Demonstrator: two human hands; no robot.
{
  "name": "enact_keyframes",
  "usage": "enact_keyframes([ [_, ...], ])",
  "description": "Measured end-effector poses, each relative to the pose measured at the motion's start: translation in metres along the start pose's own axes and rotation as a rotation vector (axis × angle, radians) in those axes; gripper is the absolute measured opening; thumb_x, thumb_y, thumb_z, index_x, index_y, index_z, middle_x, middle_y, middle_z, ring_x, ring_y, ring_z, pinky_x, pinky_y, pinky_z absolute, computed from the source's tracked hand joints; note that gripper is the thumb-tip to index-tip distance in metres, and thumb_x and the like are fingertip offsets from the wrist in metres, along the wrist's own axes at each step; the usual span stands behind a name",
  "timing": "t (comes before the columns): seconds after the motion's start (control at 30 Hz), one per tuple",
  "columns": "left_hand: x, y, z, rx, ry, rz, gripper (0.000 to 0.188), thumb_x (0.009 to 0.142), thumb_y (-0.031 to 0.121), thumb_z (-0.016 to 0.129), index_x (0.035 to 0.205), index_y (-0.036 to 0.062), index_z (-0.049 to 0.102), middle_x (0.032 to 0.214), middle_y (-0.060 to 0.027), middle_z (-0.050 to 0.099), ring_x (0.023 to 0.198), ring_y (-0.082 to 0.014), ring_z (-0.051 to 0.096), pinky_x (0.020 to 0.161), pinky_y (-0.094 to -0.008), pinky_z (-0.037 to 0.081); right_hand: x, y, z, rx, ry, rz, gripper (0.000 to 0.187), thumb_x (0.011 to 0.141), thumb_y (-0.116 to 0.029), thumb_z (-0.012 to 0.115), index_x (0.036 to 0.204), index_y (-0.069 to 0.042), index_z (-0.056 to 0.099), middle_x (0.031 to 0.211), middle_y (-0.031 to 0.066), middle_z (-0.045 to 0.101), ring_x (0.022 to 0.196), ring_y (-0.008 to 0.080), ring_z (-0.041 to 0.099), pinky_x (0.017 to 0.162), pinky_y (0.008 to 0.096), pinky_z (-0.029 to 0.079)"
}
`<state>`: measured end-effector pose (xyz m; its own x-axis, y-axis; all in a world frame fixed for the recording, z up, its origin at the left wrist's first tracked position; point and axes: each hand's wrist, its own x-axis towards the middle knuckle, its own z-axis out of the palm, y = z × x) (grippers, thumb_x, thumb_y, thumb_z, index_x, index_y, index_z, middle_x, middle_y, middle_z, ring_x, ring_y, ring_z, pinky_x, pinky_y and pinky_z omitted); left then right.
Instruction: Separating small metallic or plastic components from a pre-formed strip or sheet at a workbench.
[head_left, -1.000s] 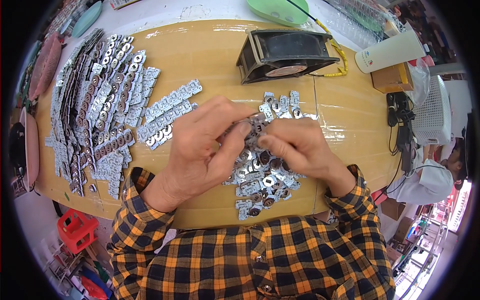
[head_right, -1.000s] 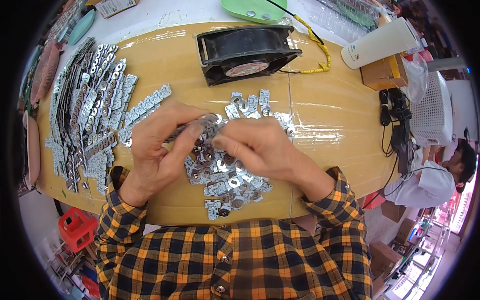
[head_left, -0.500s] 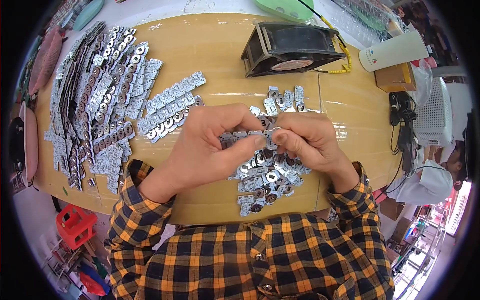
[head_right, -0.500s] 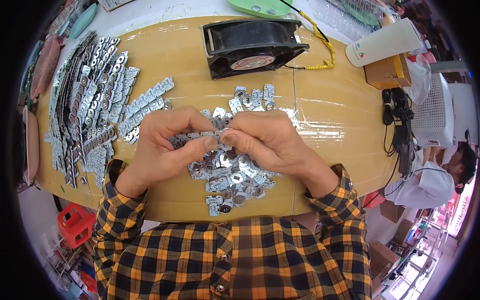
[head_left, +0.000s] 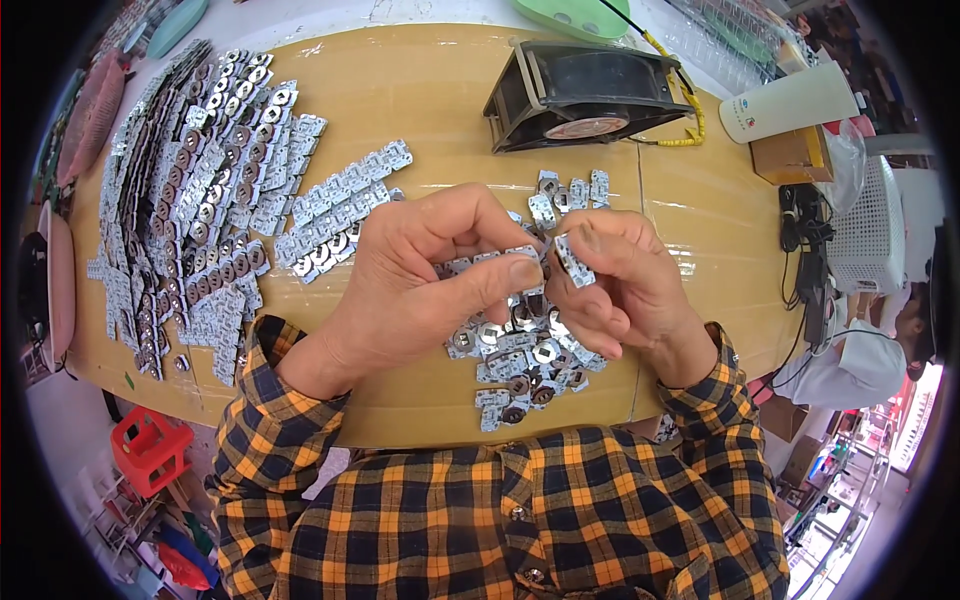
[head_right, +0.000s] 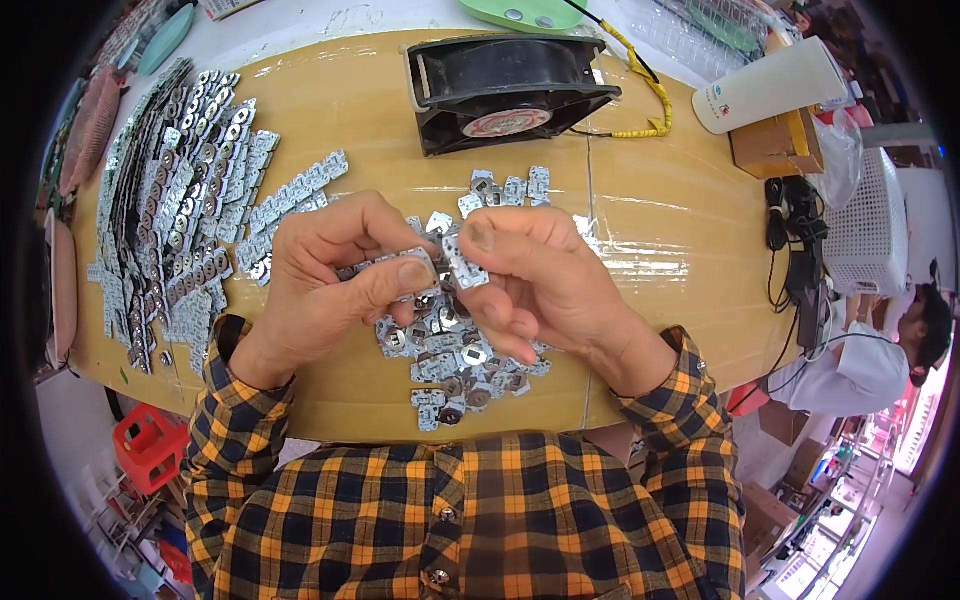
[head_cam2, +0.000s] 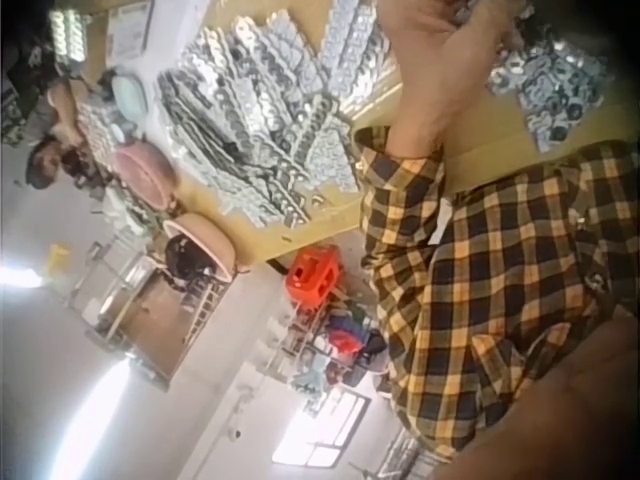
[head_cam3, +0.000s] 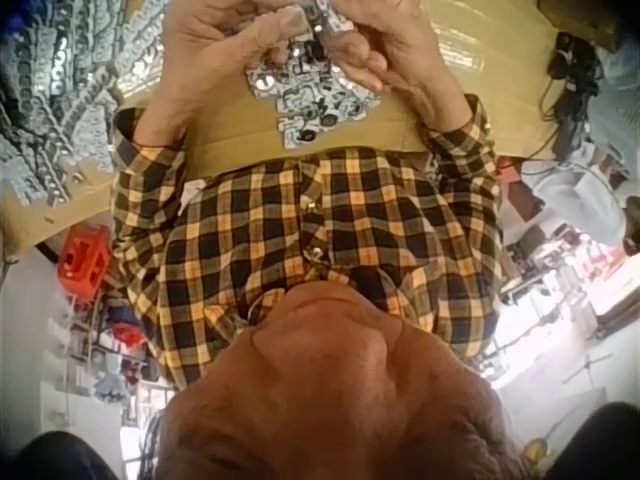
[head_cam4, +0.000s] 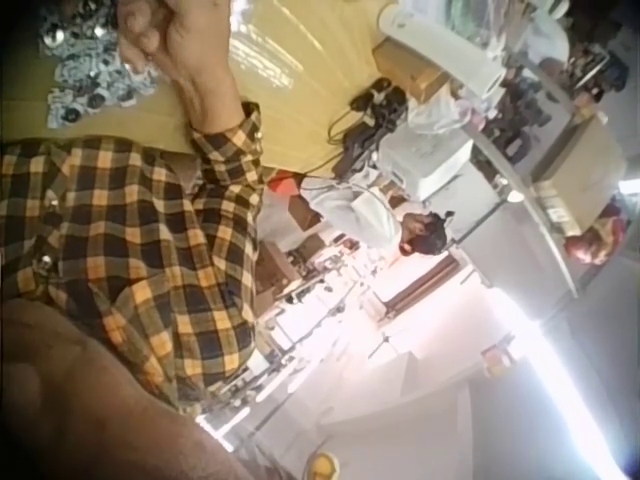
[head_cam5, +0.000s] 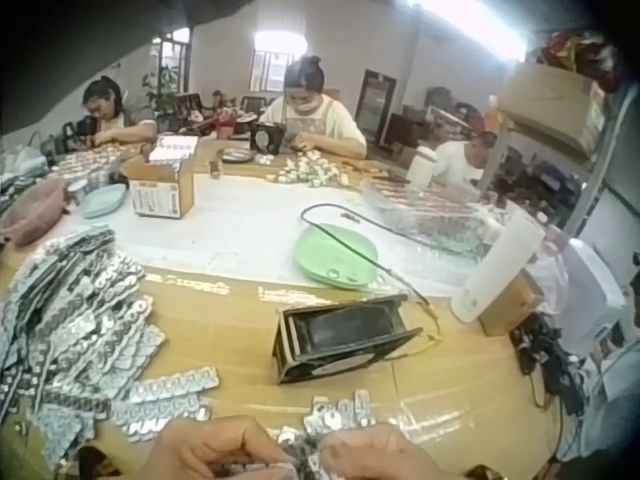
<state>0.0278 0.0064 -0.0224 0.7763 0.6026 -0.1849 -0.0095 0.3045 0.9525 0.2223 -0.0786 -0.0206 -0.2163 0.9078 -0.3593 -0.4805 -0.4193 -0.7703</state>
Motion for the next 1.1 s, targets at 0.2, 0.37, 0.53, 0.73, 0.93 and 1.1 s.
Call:
enact_keyframes([
  [0.2,0.008,-0.015,0.000,0.400,0.091,0.512,0.012,0.081,-0.003,0.066,0.092,-0.0008,0.064,0.073,-0.0058,0.062,0.062,-0.0110,0.058,0.049,-0.0239,0.042,0.005,0.009,-0.002,-0.152,0.163,-0.189,0.029,0.099,-0.019,0.050,0.075,-0.002,0.050,0.057,0.0030,0.051,0.039,0.0065,0.041,0.034,0.0218,0.038],
  [0.37,0.010,-0.020,0.007,0.643,0.183,0.761,0.019,0.075,-0.008,0.066,0.092,-0.0002,0.064,0.073,-0.0101,0.056,0.057,-0.0213,0.056,0.049,-0.0296,0.042,0.006,0.013,-0.002,-0.331,0.210,-0.258,0.027,0.098,-0.019,0.052,0.077,-0.003,0.052,0.057,0.0018,0.051,0.040,0.0062,0.043,0.037,0.0208,0.038],
  [0.53,0.011,-0.025,0.010,0.692,0.277,0.805,0.022,0.073,-0.009,0.067,0.093,-0.0008,0.062,0.074,-0.0115,0.056,0.058,-0.0245,0.057,0.050,-0.0327,0.044,0.004,0.011,-0.001,-0.380,0.195,-0.234,0.027,0.099,-0.020,0.052,0.078,-0.002,0.053,0.057,0.0015,0.051,0.041,0.0062,0.043,0.038,0.0210,0.037],
  [0.73,0.007,-0.016,0.009,0.659,0.333,0.756,0.019,0.076,-0.009,0.066,0.093,-0.0004,0.063,0.077,-0.0093,0.059,0.060,-0.0177,0.059,0.047,-0.0268,0.045,0.005,0.015,-0.001,-0.305,0.206,-0.253,0.028,0.099,-0.019,0.052,0.078,-0.002,0.052,0.057,0.0021,0.051,0.041,0.0064,0.043,0.039,0.0213,0.038],
  [0.93,0.005,-0.014,0.010,0.605,0.331,0.638,0.017,0.078,-0.005,0.068,0.094,-0.0014,0.065,0.079,-0.0089,0.064,0.066,-0.0146,0.062,0.061,-0.0240,0.049,0.006,0.014,-0.003,-0.253,0.188,-0.233,0.028,0.099,-0.020,0.051,0.077,-0.002,0.051,0.057,0.0023,0.050,0.040,0.0066,0.042,0.037,0.0220,0.038],
  [1.1,0.006,-0.015,0.010,0.630,0.341,0.648,0.016,0.077,-0.005,0.069,0.093,-0.0015,0.065,0.077,-0.0087,0.063,0.066,-0.0145,0.062,0.060,-0.0238,0.048,0.012,0.008,-0.006,-0.074,0.194,-0.098,0.027,0.098,-0.021,0.052,0.079,-0.002,0.051,0.056,0.0019,0.048,0.038,0.0065,0.039,0.032,0.0231,0.038],
])
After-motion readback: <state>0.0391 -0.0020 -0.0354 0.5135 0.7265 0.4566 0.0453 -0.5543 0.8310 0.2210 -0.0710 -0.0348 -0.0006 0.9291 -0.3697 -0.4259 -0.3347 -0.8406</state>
